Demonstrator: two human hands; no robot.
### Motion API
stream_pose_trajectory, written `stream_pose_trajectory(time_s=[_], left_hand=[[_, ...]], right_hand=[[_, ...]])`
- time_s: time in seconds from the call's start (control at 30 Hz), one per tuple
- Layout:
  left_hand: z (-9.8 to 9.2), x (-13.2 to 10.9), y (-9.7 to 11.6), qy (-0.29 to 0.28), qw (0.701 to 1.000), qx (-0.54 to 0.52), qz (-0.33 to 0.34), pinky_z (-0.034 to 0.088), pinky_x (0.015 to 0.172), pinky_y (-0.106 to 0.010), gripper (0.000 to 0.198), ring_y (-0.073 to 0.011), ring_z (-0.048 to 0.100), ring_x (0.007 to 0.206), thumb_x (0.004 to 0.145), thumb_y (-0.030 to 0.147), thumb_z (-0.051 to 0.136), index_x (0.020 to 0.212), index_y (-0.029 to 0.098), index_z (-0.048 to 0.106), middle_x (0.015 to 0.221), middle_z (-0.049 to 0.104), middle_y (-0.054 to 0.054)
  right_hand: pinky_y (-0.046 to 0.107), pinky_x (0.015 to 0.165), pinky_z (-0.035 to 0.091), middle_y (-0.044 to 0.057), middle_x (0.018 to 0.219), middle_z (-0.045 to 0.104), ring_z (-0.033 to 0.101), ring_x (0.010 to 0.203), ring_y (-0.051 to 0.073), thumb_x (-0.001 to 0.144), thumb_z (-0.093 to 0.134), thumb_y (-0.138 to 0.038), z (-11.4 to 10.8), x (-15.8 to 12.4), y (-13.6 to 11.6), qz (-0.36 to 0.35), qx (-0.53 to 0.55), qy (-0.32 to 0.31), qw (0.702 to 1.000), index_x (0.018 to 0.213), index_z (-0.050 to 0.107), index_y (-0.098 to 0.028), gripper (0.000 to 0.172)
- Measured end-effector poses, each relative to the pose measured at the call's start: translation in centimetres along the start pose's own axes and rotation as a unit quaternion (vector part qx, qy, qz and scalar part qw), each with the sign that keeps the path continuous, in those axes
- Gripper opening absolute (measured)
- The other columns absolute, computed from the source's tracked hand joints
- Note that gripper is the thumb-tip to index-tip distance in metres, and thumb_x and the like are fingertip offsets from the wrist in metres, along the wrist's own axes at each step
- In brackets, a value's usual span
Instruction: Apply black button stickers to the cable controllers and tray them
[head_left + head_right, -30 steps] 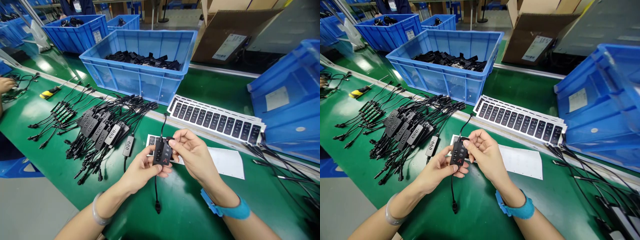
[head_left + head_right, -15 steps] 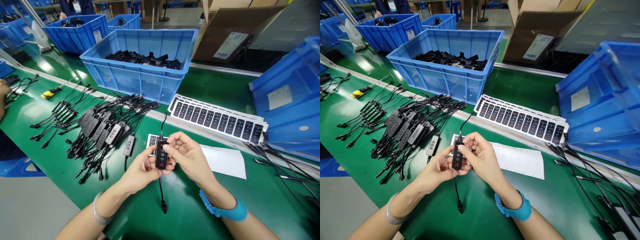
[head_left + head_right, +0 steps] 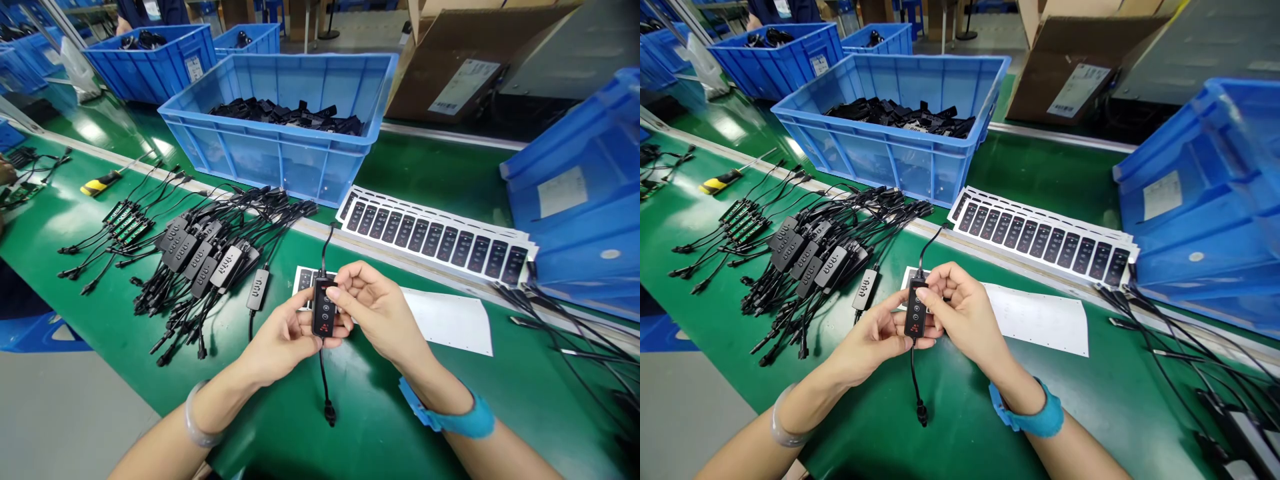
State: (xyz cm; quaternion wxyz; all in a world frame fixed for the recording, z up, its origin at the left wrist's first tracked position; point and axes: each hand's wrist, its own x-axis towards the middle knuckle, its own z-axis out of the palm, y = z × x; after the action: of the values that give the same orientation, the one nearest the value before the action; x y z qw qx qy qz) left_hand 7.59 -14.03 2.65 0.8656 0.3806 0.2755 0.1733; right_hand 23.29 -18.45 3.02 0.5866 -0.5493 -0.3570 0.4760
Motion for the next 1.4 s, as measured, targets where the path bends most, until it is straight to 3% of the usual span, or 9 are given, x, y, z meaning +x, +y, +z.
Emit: stream_pose_trajectory(time_s=[0.53,0.83,1.4], left_hand=[[0.1,-0.03,0.16,-0.005,1.0,0.005,0.006,0.049,0.098,-0.048,0.065,-0.03,0.066,0.108,0.076,0.017,0.076,0.134,0.013,0.048,0.104,0.073,-0.014],[0.01,-0.05,-0.08,-0.005,1.0,0.008,0.015,0.052,0.095,-0.042,0.065,-0.0277,0.067,0.107,0.076,0.016,0.076,0.135,0.017,0.048,0.103,0.073,-0.01],[0.22,-0.16,-0.04,0.004,0.999,0.038,0.016,0.052,0.097,-0.045,0.064,-0.0296,0.065,0.11,0.081,0.021,0.072,0.138,0.013,0.045,0.109,0.072,-0.015]], right_hand=[[0.021,0.044,0.042,-0.004,0.068,0.052,0.048,0.051,0.008,0.08,0.072,-0.035,-0.11,-0.06,0.04,-0.015,-0.016,-0.003,1.0,0.082,0.055,-0.021,0.022],[0.019,0.041,0.041,-0.005,0.068,0.051,0.047,0.049,0.007,0.079,0.073,-0.032,-0.21,0.05,0.08,-0.007,-0.009,-0.004,1.0,0.082,0.055,-0.021,0.021],[0.017,0.039,0.043,-0.005,0.066,0.051,0.048,0.048,0.008,0.079,0.071,-0.031,0.01,-0.21,0.27,-0.011,-0.032,0.016,0.999,0.081,0.055,-0.02,0.02]])
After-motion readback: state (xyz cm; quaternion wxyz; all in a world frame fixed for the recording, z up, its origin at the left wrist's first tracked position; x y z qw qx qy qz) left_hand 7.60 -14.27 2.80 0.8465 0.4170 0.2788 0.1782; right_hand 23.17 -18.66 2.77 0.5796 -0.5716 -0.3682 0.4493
